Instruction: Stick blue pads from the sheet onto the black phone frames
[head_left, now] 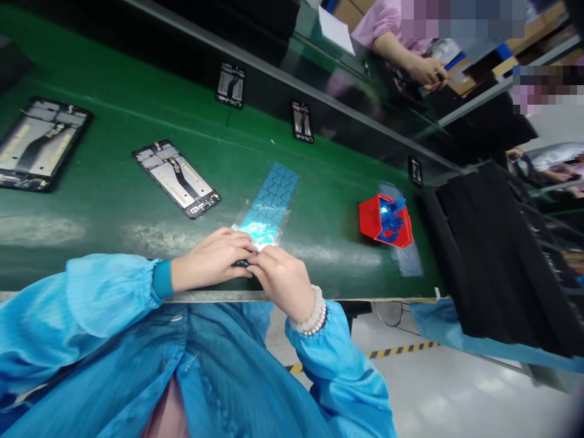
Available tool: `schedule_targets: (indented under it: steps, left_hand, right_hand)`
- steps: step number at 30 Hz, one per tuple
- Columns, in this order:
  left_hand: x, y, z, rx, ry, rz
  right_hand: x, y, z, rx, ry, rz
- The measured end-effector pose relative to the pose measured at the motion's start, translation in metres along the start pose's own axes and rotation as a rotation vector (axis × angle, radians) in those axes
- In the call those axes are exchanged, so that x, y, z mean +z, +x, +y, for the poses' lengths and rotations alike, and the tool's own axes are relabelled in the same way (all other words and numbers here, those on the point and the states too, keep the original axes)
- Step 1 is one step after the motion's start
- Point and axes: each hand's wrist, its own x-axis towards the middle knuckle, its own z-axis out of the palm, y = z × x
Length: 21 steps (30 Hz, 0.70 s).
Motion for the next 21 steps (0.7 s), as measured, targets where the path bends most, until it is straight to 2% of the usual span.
schedule_targets:
  steps: [3, 5, 7, 9, 11, 14, 17, 21]
  left_hand:
    - [-0.006, 0.005, 0.000, 0.023, 0.041, -0.038]
    - [-0.008, 0.005, -0.002, 0.039, 0.052, -0.069]
    - [-0.010, 0.003, -0.004, 0.050, 0.012, -0.102]
    - [-0.010, -0.001, -0.004, 0.041, -0.095, -0.107]
    - [-0.009, -0.005, -0.001, -0.039, -0.265, -0.021]
    - [-0.008, -0.007, 0.009, -0.266, -0.566, 0.246]
    - [-0.010, -0.006, 0.017, -0.440, -0.813, 0.441]
    - [-0.018, -0.007, 0.017, -0.542, -0.961, 0.575]
  right_hand:
    - [-0.003, 0.004, -0.011, -0.046, -0.201, -0.036]
    - [-0.009, 0.001, -0.014, -0.065, -0.226, -0.030]
    - [-0.017, -0.005, -0.010, -0.051, -0.103, 0.013]
    - [-0.023, -0.012, -0.002, 0.068, 0.193, 0.131]
    - [-0.023, -0.015, 0.005, 0.283, 0.599, 0.312]
    - [-0.008, -0.008, 0.005, 0.550, 1.143, 0.501]
    - [0.012, 0.007, -0.009, 0.632, 1.449, 0.513]
    - [0.021, 0.022, -0.028, 0.616, 1.595, 0.499]
